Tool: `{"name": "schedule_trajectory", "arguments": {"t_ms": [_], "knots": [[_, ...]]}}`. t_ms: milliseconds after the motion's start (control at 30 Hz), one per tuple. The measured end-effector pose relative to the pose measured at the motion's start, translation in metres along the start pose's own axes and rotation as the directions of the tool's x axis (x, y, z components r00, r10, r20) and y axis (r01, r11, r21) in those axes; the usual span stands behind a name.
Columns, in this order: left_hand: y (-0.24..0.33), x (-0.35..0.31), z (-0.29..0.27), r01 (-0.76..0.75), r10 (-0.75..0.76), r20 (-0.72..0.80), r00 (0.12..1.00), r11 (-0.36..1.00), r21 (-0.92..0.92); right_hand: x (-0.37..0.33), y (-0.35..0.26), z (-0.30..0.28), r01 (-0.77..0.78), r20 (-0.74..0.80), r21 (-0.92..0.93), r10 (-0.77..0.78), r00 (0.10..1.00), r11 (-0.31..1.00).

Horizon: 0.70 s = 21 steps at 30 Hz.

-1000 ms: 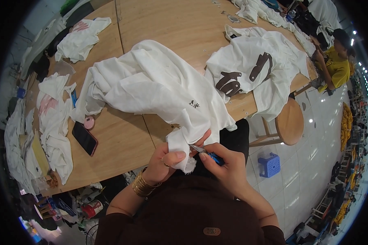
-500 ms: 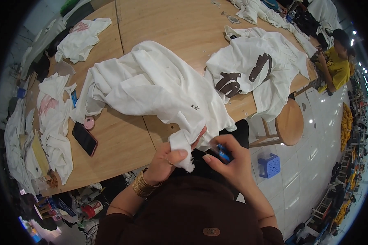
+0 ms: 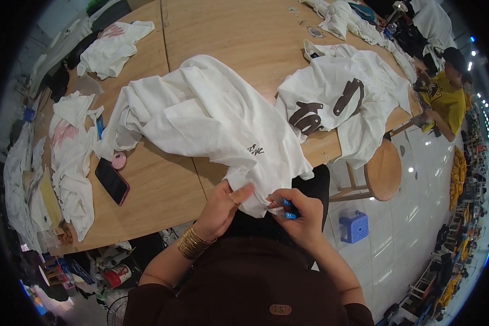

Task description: Trimming excess threads from white t-shirts using thread snips.

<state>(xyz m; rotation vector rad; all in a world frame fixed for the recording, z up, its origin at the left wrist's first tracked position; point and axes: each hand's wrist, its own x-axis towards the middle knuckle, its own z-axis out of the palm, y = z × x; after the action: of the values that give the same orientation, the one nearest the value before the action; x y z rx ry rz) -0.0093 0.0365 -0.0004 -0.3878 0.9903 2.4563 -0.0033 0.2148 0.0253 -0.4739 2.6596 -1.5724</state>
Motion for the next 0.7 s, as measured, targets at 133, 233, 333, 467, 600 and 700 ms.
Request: {"name": "schedule_trajectory", "arguments": {"t_ms": [133, 233, 333, 467, 600, 700], "knots": [[0.001, -0.001, 0.006, -0.218, 0.199, 0.093, 0.976, 0.931, 0.294, -0.003, 0.003, 0.004, 0.0, -0.123, 0.023, 0.003, 0.992, 1.0], [0.005, -0.006, 0.014, -0.301, 0.274, 0.125, 0.954, 0.872, 0.386, -0.005, 0.002, 0.005, -0.059, -0.153, 0.004, 0.059, 0.986, 0.998], [0.005, -0.007, 0.012, -0.306, 0.251, 0.178, 0.951, 0.841, 0.446, -0.002, -0.002, 0.004, -0.046, -0.117, -0.008, 0.045, 0.992, 0.999], [0.009, -0.008, 0.011, -0.267, 0.212, 0.162, 0.964, 0.802, 0.535, -0.002, -0.003, 0.004, -0.04, -0.098, -0.009, 0.039, 0.994, 0.999], [0.017, -0.012, 0.014, -0.321, 0.216, 0.238, 0.947, 0.639, 0.699, 0.002, -0.002, 0.001, -0.013, -0.117, -0.038, 0.009, 0.993, 0.999], [0.023, -0.014, 0.013, -0.295, 0.145, 0.26, 0.955, 0.593, 0.749, 0.005, -0.001, -0.002, 0.01, -0.094, -0.094, -0.019, 0.995, 0.995]]}}
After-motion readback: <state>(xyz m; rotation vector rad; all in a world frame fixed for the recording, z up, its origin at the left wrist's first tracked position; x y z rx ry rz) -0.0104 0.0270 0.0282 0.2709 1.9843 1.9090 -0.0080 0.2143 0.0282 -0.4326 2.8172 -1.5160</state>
